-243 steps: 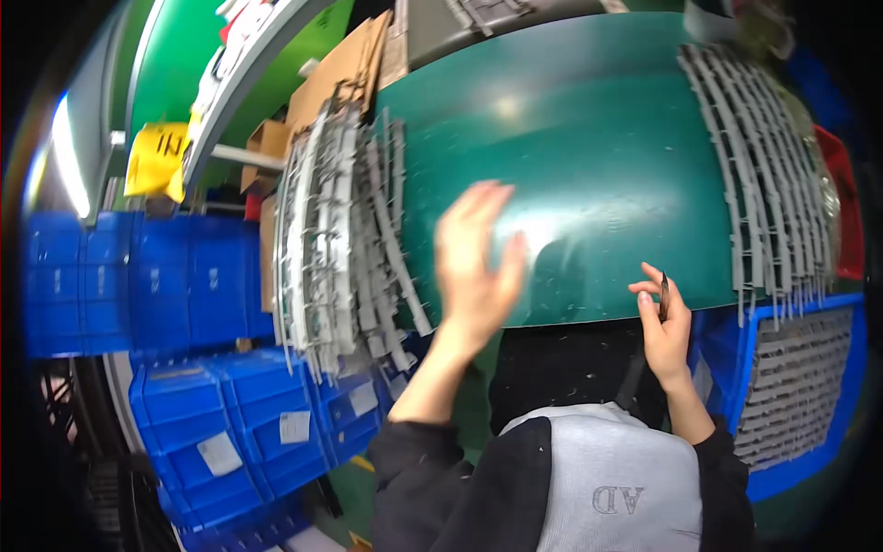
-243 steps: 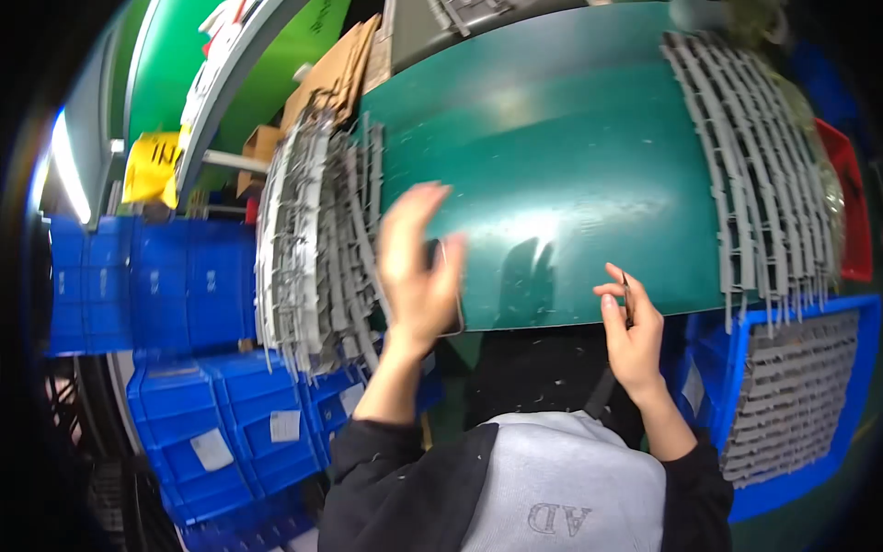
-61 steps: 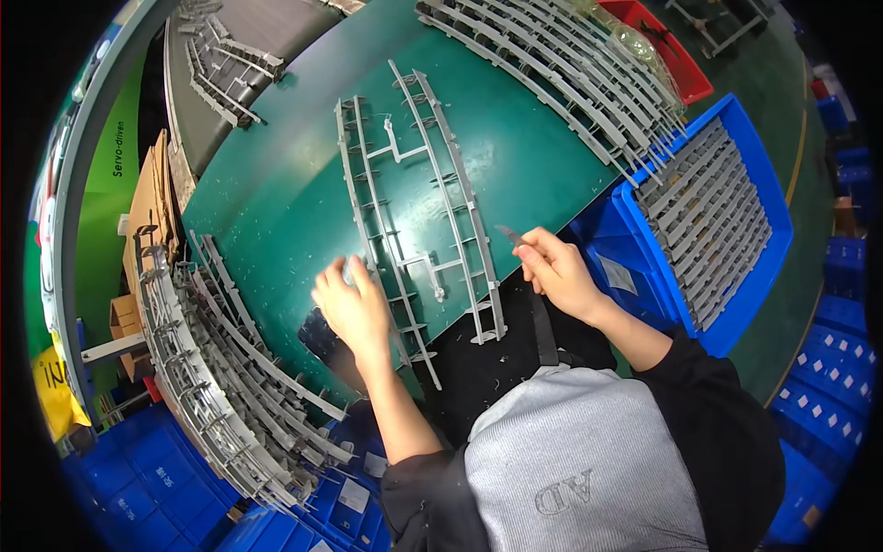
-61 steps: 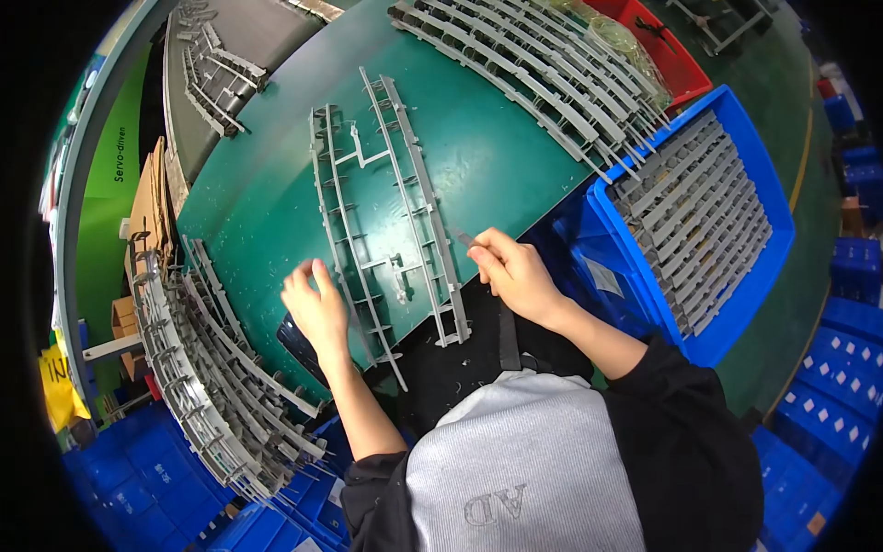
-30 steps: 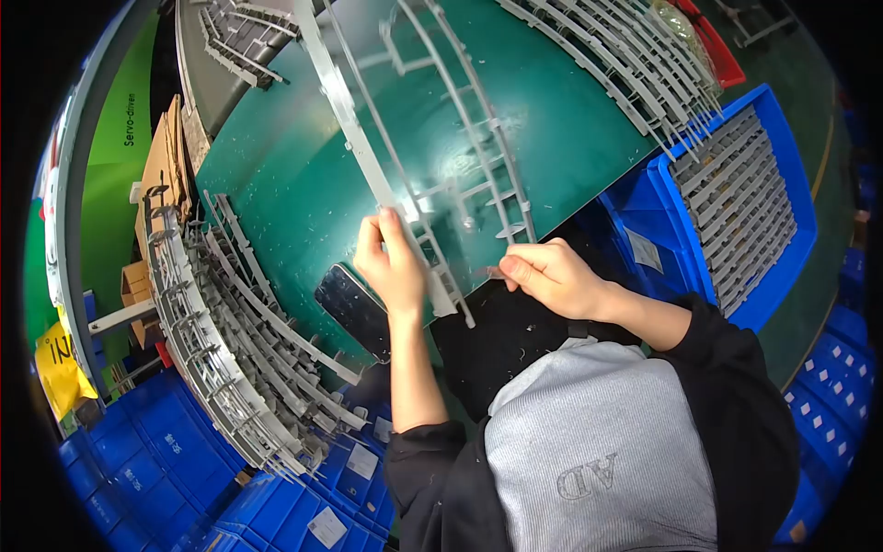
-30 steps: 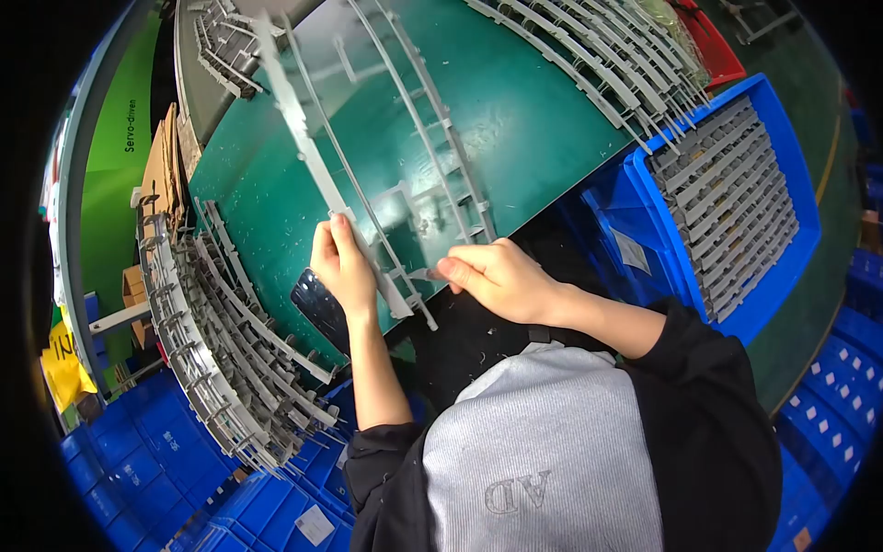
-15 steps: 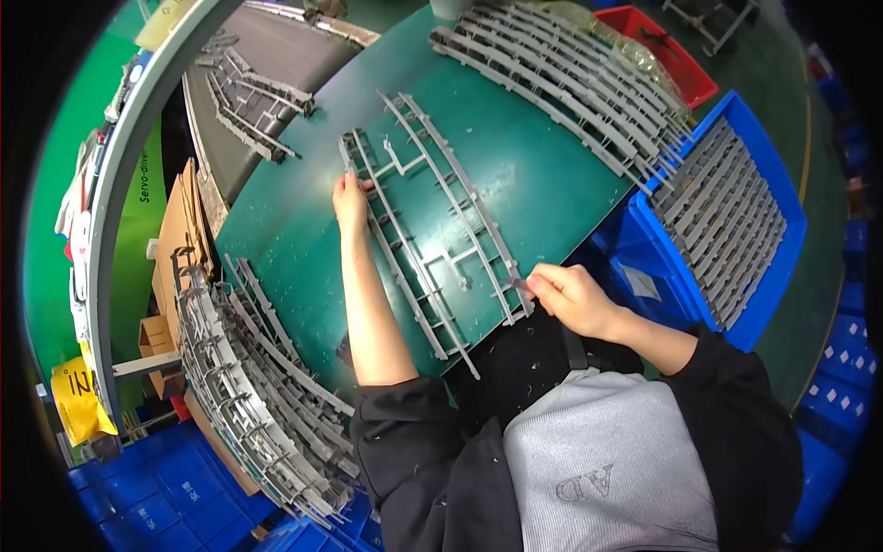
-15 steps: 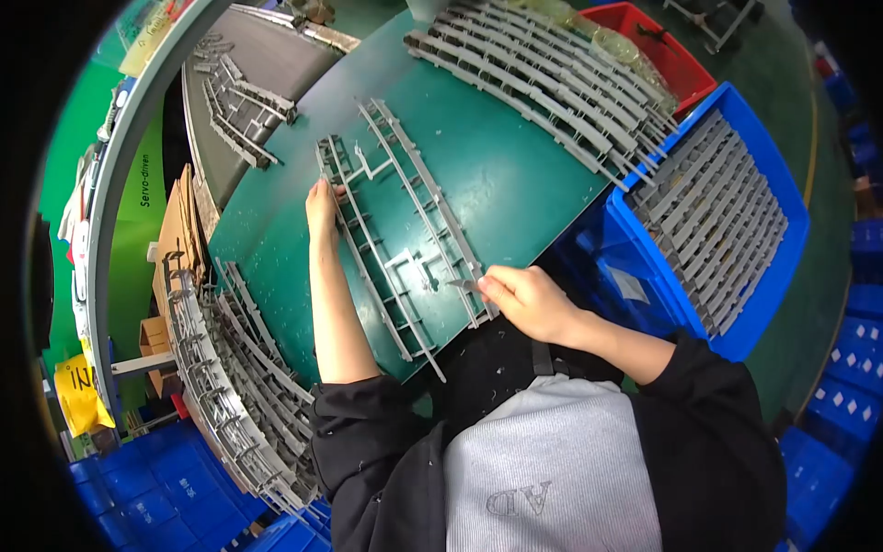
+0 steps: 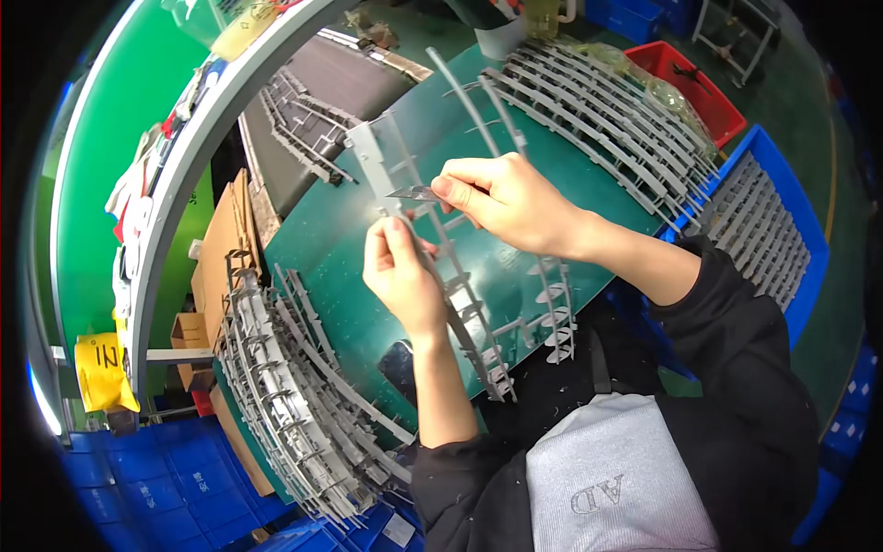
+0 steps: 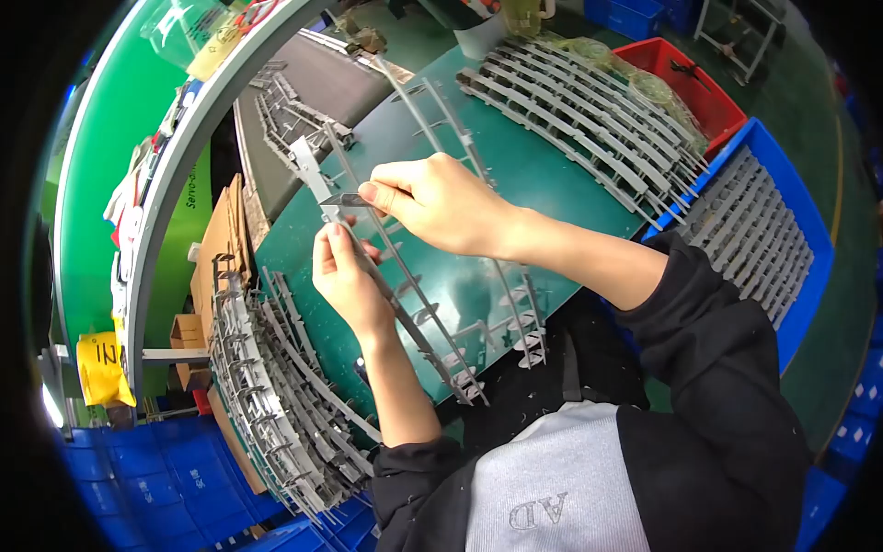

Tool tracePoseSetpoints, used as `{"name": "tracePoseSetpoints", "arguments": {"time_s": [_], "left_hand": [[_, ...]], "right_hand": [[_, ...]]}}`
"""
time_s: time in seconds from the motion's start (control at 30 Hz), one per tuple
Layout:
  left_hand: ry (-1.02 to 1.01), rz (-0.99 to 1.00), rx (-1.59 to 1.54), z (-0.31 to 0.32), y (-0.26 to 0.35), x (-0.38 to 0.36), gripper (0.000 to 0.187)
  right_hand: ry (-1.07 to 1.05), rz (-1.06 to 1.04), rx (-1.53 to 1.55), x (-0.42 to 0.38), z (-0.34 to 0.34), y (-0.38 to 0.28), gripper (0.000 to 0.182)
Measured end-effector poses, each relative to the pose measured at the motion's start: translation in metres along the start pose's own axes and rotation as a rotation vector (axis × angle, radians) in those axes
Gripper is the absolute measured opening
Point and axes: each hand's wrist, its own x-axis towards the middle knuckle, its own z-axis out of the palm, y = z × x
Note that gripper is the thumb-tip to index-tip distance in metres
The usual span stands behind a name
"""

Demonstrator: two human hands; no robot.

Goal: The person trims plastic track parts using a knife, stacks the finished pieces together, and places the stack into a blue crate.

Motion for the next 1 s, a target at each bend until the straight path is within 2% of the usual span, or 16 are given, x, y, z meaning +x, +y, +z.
{"name": "tracePoseSetpoints", "arguments": {"time_s": [0.07,0.2,0.23,0.37,0.4,0.53,0.73,0.87,0.9,1.0], "left_hand": [[0.008,0.003,-0.048,-0.003,0.003,-0.004,0.02],[-0.043,-0.002,-0.186,-0.007,-0.004,-0.007,0.021],[-0.043,-0.006,-0.186,-0.008,-0.004,-0.007,0.021],[-0.099,-0.199,-0.289,-0.012,-0.001,-0.004,0.02],[-0.098,-0.201,-0.291,-0.012,-0.002,-0.004,0.02],[-0.171,-0.246,-0.395,-0.014,-0.002,-0.004,0.019],[-0.275,-0.25,-0.447,-0.016,-0.009,-0.001,0.021],[-0.39,-0.341,-0.586,-0.012,-0.011,-0.003,0.023],[-0.409,-0.356,-0.606,-0.009,-0.011,-0.004,0.023],[-0.438,-0.452,-0.572,0.005,-0.013,-0.011,0.024]], "right_hand": [[0.02,-0.026,-0.033,0.005,0.004,0.0,0.027],[-0.581,0.553,0.693,0.003,-0.007,0.009,0.021],[-0.581,0.557,0.693,0.0,-0.008,0.006,0.021],[-0.221,-0.132,0.024,-0.015,-0.017,-0.021,0.01],[-0.223,-0.13,0.022,-0.014,-0.02,-0.02,0.01],[0.097,-0.842,-0.874,0.007,-0.039,-0.008,0.016],[0.007,-0.805,-0.972,0.01,-0.05,-0.017,0.025],[-0.048,-1.001,-1.032,0.031,-0.057,-0.024,0.027],[-0.047,-0.996,-1.034,0.033,-0.055,-0.027,0.027],[0.149,-1.09,-0.908,0.041,-0.043,-0.04,0.022]]}}
